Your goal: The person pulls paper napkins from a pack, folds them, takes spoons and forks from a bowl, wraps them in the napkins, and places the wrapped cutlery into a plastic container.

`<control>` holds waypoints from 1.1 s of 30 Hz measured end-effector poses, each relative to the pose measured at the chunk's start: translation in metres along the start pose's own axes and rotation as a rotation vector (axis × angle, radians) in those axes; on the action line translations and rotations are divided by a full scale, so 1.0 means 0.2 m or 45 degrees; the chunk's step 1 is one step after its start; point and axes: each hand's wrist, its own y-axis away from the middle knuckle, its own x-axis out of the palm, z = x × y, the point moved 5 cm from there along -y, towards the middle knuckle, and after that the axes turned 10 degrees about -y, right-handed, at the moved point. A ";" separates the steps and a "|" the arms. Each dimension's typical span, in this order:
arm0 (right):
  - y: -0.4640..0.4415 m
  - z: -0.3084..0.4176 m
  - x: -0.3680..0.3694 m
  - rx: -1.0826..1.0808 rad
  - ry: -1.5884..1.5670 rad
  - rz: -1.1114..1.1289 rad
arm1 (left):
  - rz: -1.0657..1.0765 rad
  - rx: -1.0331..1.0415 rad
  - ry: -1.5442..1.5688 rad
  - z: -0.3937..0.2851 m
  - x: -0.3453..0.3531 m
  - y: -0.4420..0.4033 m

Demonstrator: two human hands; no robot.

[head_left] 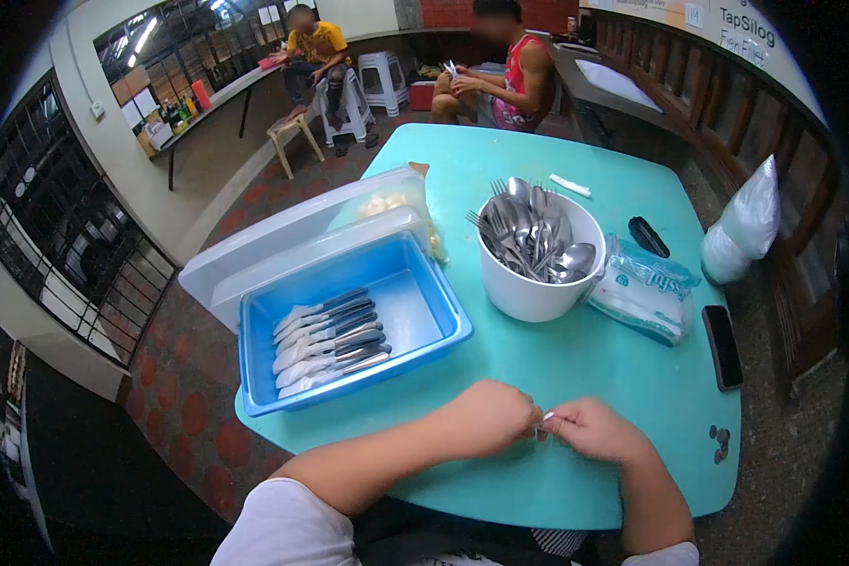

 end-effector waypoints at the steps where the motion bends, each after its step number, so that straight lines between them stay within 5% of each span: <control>1: 0.00 -0.01 -0.02 -0.073 -0.059 -0.071 | -0.045 0.013 -0.072 -0.01 0.01 -0.01; 3: -0.03 -0.03 -0.05 -0.225 -0.176 -0.209 | -0.270 0.057 -0.232 -0.01 0.02 -0.02; 7: -0.01 0.08 -0.05 -0.516 0.391 -0.500 | -0.449 -0.049 -0.224 -0.01 -0.01 -0.03; 9: 0.03 0.14 -0.01 -0.748 0.719 -0.649 | -0.413 -0.116 -0.129 -0.02 -0.02 -0.02; 15: 0.05 0.18 0.04 -0.746 0.951 -0.759 | -0.311 -0.264 0.091 0.04 0.03 -0.02; 18: 0.01 0.09 -0.01 -0.742 0.532 -0.636 | -0.342 -0.233 0.047 0.03 0.02 -0.02; 21: -0.06 -0.11 -0.04 -0.089 -0.377 -0.109 | -0.417 -0.155 -0.044 -0.02 0.03 -0.03; 24: -0.05 -0.08 -0.05 0.095 -0.721 -0.006 | -0.549 -0.092 -0.100 -0.04 0.01 -0.02; 27: -0.08 -0.10 -0.05 -0.135 -0.492 -0.163 | -0.550 -0.117 -0.140 -0.03 0.02 -0.02; 30: 0.00 0.08 -0.03 -0.680 0.585 -0.466 | -0.393 -0.223 -0.247 -0.05 0.05 -0.03; 33: 0.03 0.12 0.00 -0.629 0.677 -0.559 | -0.290 -0.294 -0.261 -0.07 0.06 -0.03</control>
